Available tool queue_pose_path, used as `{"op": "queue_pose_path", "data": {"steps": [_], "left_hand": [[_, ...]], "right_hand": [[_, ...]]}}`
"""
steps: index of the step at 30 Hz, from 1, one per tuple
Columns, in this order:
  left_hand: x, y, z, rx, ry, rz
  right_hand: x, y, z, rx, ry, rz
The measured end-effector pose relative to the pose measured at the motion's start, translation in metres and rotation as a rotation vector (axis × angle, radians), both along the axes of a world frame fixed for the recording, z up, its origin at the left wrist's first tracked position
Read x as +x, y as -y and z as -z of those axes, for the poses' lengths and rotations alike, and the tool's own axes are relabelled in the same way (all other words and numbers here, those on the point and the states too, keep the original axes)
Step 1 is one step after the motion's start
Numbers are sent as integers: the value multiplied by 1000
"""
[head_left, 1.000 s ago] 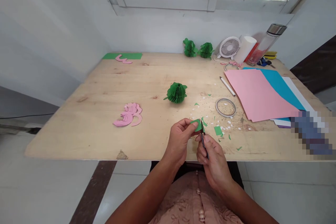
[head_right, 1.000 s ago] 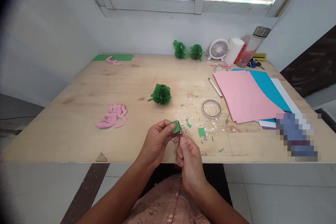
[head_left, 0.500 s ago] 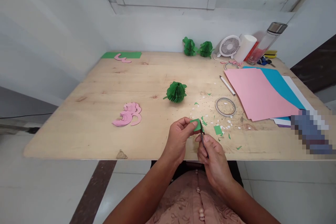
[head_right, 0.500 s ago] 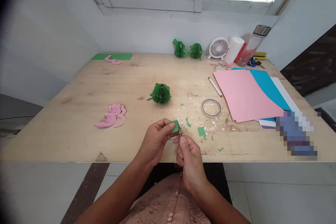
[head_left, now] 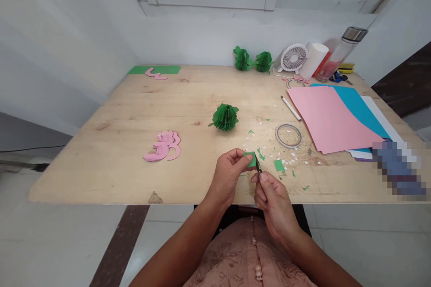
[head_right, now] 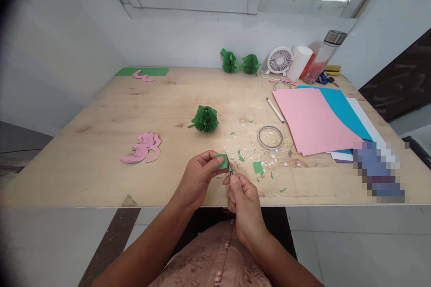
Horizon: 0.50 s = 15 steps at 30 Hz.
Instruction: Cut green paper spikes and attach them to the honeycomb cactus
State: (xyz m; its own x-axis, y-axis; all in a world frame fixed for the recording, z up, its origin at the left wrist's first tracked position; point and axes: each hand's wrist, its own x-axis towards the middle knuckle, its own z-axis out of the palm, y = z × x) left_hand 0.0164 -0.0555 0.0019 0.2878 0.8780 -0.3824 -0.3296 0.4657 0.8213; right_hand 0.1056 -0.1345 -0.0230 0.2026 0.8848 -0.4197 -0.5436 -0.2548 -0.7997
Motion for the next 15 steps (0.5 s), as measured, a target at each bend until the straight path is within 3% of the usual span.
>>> {"op": "queue_pose_path", "data": {"steps": [15], "left_hand": [[-10, -9, -5, 131, -124, 157]], "right_hand": [[2, -1, 2, -12, 41, -30]]}}
